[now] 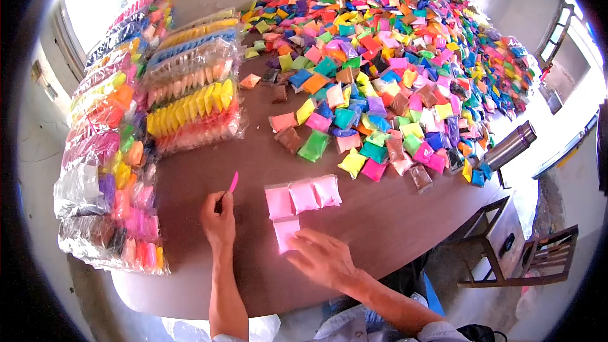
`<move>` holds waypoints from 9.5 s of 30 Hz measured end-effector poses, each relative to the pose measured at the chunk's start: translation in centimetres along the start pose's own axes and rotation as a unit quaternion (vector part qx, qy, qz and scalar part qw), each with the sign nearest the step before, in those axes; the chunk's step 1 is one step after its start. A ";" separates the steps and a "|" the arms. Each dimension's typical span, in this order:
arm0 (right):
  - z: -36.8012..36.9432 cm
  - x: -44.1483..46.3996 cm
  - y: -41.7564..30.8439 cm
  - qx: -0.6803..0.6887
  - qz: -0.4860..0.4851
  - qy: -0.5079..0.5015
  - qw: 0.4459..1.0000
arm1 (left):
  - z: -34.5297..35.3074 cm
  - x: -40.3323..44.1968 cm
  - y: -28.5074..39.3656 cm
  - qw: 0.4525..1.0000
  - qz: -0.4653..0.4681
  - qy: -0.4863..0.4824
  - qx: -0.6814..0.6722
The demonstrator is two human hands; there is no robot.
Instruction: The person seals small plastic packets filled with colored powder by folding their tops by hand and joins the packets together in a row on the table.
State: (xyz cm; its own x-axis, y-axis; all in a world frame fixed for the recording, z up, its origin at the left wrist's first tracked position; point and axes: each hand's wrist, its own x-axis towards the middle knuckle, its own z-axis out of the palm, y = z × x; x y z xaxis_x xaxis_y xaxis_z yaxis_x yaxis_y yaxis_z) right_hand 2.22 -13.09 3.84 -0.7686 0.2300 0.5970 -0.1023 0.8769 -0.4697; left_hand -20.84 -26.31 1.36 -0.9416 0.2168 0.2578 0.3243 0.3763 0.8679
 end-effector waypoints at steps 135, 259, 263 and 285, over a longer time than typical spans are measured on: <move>-14.3 -7.7 12.2 0.120 0.294 0.219 0.923 | 20.7 -14.4 16.1 0.847 0.038 -0.472 -0.243; -14.7 -11.4 11.4 0.096 0.428 0.359 0.824 | 25.8 -19.0 20.2 0.828 0.071 -0.482 -0.277; -14.9 -11.3 11.8 0.077 0.381 0.337 0.858 | 25.4 -18.8 20.5 0.810 0.015 -0.530 -0.250; -14.8 -11.2 11.7 0.106 0.403 0.384 0.824 | 24.9 -18.8 21.0 0.811 0.103 -0.538 -0.207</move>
State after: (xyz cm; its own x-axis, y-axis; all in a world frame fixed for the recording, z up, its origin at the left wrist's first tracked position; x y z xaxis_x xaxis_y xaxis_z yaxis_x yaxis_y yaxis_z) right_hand 18.95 0.86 1.25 -0.0221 0.9721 0.2333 0.0759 0.2344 -0.9692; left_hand 5.93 -0.04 4.12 -0.1750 0.9805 0.0890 0.1962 -0.0538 0.9791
